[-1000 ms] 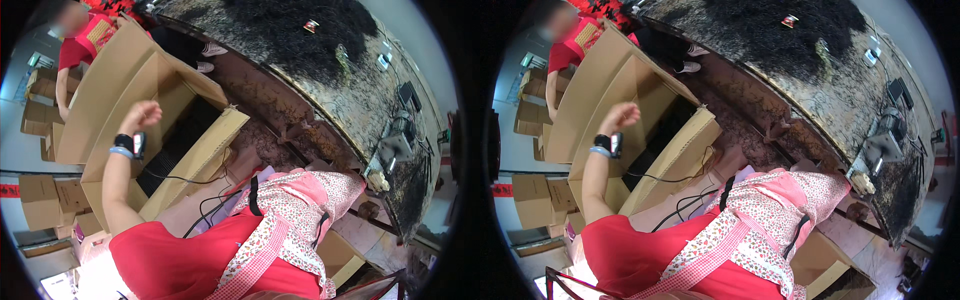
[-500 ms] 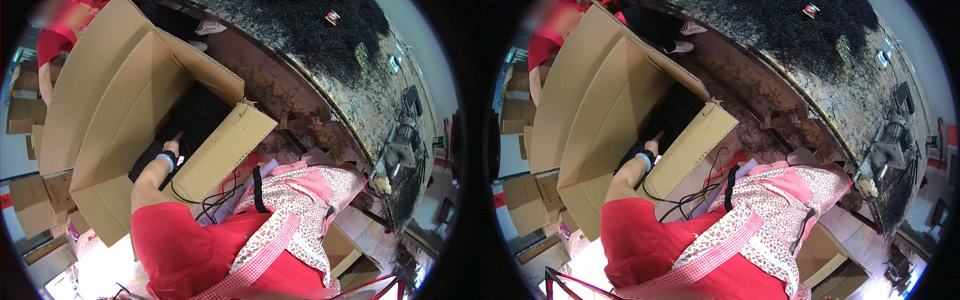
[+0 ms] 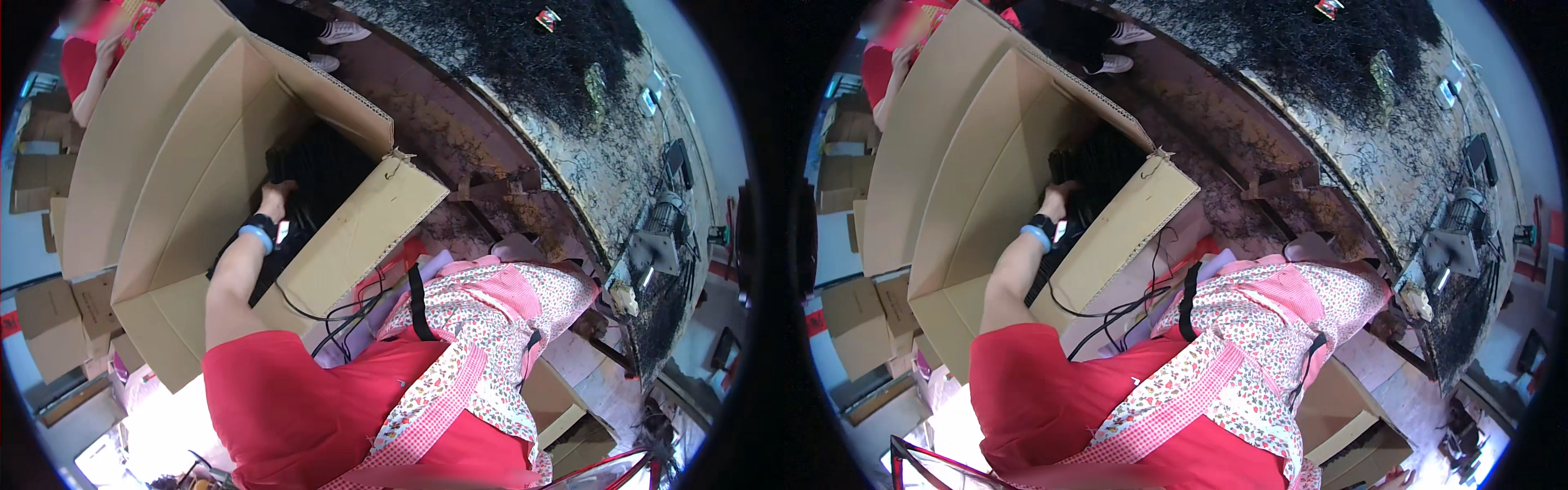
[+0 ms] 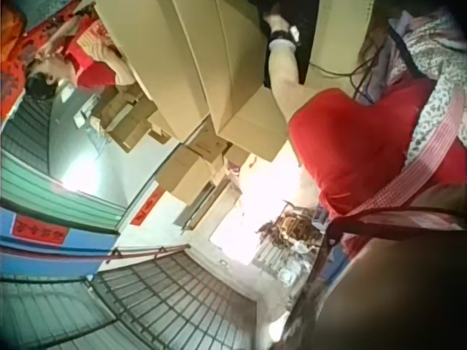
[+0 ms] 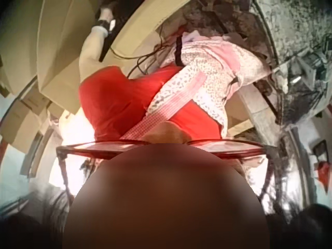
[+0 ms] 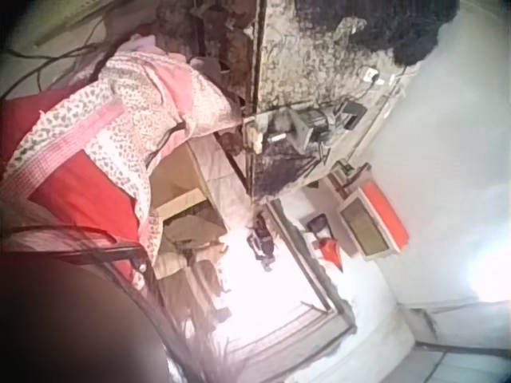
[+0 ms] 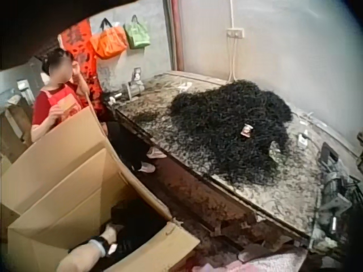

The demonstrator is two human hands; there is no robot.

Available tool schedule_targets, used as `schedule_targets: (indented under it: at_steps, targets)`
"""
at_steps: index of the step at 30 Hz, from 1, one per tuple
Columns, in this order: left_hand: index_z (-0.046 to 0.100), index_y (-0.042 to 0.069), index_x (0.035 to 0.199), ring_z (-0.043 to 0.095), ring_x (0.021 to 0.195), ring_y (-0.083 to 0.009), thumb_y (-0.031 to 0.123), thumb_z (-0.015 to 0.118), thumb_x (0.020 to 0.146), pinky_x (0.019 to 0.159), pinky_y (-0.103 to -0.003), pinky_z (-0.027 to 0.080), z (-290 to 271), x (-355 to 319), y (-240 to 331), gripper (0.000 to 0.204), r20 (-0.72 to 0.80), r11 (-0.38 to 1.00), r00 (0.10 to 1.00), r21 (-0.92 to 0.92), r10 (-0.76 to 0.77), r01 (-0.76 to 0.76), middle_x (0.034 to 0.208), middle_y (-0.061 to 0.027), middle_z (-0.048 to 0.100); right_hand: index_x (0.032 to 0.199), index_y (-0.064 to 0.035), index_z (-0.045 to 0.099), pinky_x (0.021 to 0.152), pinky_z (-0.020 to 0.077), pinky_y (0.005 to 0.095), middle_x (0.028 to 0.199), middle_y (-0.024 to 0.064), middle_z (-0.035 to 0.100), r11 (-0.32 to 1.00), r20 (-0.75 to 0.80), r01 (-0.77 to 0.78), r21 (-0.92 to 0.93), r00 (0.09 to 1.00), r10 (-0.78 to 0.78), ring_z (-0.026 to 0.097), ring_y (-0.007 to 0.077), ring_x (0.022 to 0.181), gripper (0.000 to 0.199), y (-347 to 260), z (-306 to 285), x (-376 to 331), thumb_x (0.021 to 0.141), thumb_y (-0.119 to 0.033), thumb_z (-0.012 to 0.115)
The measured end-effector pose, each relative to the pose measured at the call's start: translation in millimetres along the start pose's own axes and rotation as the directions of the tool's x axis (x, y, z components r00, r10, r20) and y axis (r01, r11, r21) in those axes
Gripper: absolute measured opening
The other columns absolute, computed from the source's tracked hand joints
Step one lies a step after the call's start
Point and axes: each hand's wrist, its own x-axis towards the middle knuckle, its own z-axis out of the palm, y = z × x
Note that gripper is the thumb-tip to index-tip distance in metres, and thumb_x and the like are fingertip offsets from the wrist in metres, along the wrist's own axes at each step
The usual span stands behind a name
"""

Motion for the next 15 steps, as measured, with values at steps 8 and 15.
schedule_targets:
  at_steps: [8, 15]
  targets:
    - [0.062, -0.002, 0.105, 0.062, 0.084, -0.0154, 0.007, 0.069, 0.076, 0.08, -0.031, 0.05, -39.1, -229.6, 266.7, 0.032, -0.222, 0.844, 0.815, 0.089, 0.535, -0.529, 0.096, -0.007, 0.067, 0.133, 0.0002, 0.047, 0.099, 0.0412, 0.0347, 0.126, 0.0181, 0.055, 0.989, -0.054, -0.046, -0.142, 0.998, 0.039, 0.057, 0.0252, 0.107, 0.037, -13.2, -19.1, 7.7, 0.101, -0.016, 0.041]
    - [0.065, -0.001, 0.104, 0.062, 0.082, -0.0095, 0.001, 0.068, 0.079, 0.074, -0.025, 0.051, 225.9, -437.0, 480.7, 0.026, 0.456, 0.592, 0.409, -0.395, 0.79, -0.703, 0.089, -0.0041, 0.069, 0.127, -0.0002, 0.053, 0.085, 0.0472, 0.0269, 0.102, 0.009, 0.064, 0.967, 0.152, 0.219, 0.131, 0.959, -0.238, 0.061, 0.0146, 0.092, 0.035, -79.3, 42.6, 6.2, 0.095, -0.013, 0.051]
